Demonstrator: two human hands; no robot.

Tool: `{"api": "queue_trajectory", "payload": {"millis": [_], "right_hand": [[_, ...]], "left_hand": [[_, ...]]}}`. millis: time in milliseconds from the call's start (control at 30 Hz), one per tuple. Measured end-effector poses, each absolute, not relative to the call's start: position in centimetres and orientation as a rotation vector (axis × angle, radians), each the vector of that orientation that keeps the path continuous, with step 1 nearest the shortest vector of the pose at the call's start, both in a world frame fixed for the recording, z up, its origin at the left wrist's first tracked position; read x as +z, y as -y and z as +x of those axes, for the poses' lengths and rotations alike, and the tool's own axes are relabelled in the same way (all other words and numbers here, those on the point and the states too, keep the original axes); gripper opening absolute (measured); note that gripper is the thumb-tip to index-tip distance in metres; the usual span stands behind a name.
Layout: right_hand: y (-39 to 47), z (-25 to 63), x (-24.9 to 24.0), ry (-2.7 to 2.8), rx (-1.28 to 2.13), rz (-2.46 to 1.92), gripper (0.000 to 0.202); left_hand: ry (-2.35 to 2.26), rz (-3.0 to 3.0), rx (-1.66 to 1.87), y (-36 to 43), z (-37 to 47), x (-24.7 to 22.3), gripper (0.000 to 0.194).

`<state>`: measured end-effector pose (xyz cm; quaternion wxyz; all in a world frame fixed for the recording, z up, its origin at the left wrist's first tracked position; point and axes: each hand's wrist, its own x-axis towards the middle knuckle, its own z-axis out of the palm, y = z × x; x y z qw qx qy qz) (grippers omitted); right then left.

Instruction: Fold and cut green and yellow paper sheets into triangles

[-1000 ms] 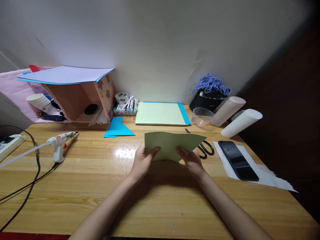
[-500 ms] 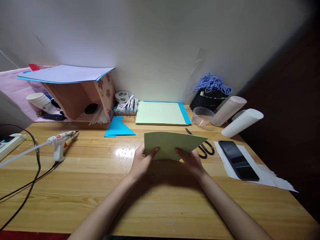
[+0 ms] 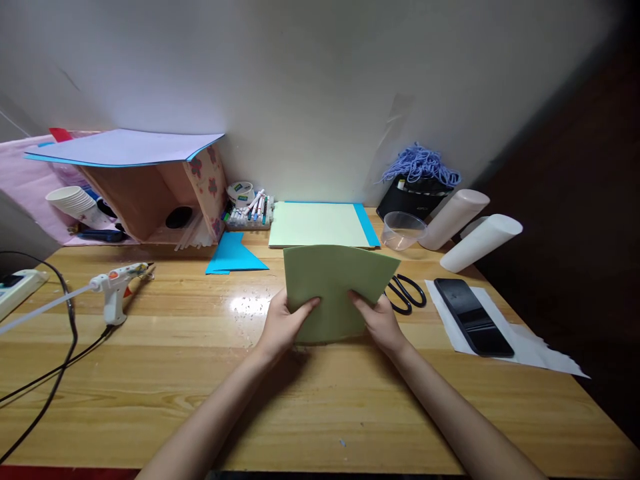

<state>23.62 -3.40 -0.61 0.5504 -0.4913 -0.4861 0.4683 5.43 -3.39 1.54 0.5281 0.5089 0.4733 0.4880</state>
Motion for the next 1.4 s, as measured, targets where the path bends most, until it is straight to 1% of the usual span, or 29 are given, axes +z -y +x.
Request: {"api": "queue_trajectory", "payload": {"millis": [133,267,367,467,500,567,633,667,833,1000,1200,1400], "right_hand": [[2.9,24.2,-0.1,1.134,1.166,-1.155,0.034],[2.1,24.5,-0.9,1.161,1.220,-1.241,0.034],[1.6,24.7,-2.3,1.163,1.228,-1.326,0.032],[1.1,24.8,-3.4,1.223,1.187,-1.424,0.029],[0.9,24.9,-3.6,1.251,1.157,-1.457,0.028],[0.8,25.0,-3.8,1.312,1.078,-1.517,0.026],[0.7,25.1,-3.7,1.378,0.984,-1.558,0.025],[0.7,25.2,-3.7,1.413,0.926,-1.579,0.025],[-0.1,25.8,-4.1,1.485,0.697,-1.646,0.028],[-0.2,25.7,-4.1,1.569,0.564,-1.477,0.027],[1.0,25.0,-3.4,1.935,0.440,-1.214,0.032],[1.6,25.0,-3.2,2.281,0.344,-1.059,0.033]], "left_hand": [[-1.105,1.132,1.064,3.0,5.3,1.1,0.036],[-1.193,1.185,1.058,2.5,5.0,-0.4,0.041],[-1.347,1.382,1.062,2.2,4.8,-1.5,0.047],[-1.521,1.821,1.033,1.8,4.5,-2.4,0.059],[-1.556,1.985,0.993,1.6,4.4,-2.6,0.059],[-1.549,2.261,0.840,1.2,4.3,-3.1,0.050],[-1.507,2.429,0.653,0.8,4.3,-3.4,0.041],[-1.490,2.478,0.578,0.6,4.2,-3.5,0.039],[-1.417,2.574,0.385,-0.8,3.1,-3.0,0.044],[-1.303,2.577,0.380,-1.7,2.1,-2.5,0.051],[-1.348,2.524,0.512,-1.1,2.2,-3.1,0.049],[-1.339,2.477,0.565,-1.0,2.0,-3.3,0.058]]}}
